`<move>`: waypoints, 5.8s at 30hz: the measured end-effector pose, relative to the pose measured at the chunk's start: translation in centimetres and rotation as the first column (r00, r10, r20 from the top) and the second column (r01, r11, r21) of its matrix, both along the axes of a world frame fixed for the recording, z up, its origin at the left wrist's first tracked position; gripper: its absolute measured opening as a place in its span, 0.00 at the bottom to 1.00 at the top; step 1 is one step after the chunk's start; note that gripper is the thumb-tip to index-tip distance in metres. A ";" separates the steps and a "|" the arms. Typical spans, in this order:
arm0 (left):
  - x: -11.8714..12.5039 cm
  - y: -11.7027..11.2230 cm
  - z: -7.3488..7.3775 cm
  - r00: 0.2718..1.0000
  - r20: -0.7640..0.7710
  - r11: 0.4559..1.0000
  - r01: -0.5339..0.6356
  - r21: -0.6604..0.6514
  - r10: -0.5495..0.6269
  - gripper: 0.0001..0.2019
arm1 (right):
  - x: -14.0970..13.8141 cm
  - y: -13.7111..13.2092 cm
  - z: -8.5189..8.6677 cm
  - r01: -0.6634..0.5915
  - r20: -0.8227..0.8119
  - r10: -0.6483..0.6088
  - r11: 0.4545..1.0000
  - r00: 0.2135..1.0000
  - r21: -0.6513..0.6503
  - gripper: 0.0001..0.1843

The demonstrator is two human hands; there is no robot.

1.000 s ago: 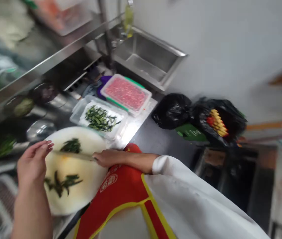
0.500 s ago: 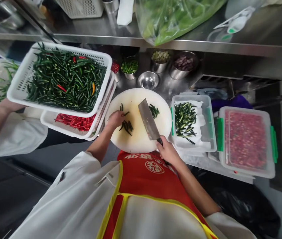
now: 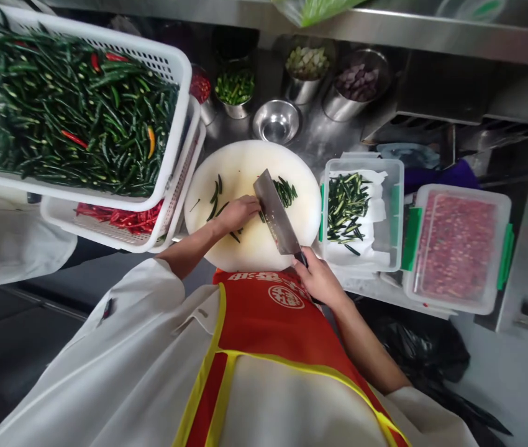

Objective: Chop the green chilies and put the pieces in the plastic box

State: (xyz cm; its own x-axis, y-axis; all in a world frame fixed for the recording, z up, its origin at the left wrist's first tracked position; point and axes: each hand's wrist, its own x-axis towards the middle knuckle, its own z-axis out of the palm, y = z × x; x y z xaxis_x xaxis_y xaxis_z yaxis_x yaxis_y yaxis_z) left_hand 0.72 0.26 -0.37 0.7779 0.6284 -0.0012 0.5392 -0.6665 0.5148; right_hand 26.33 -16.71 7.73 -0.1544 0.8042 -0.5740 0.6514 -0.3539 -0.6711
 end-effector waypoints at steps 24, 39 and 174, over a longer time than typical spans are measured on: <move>-0.5 -0.1 -0.6 0.987 0.110 0.993 -0.120 0.002 0.119 0.14 | -1.7 2.9 -1.0 -0.054 0.040 0.050 0.994 0.998 0.093 0.17; -3.1 3.4 0.7 0.947 -0.170 0.960 -0.252 0.124 0.271 0.15 | 1.9 -0.9 0.0 -0.054 -0.003 0.054 0.998 0.999 0.011 0.17; -1.6 0.4 -0.2 0.994 0.100 0.994 -0.037 -0.103 0.048 0.15 | -1.2 6.7 -2.5 -0.054 -0.144 0.043 0.995 0.989 -0.080 0.09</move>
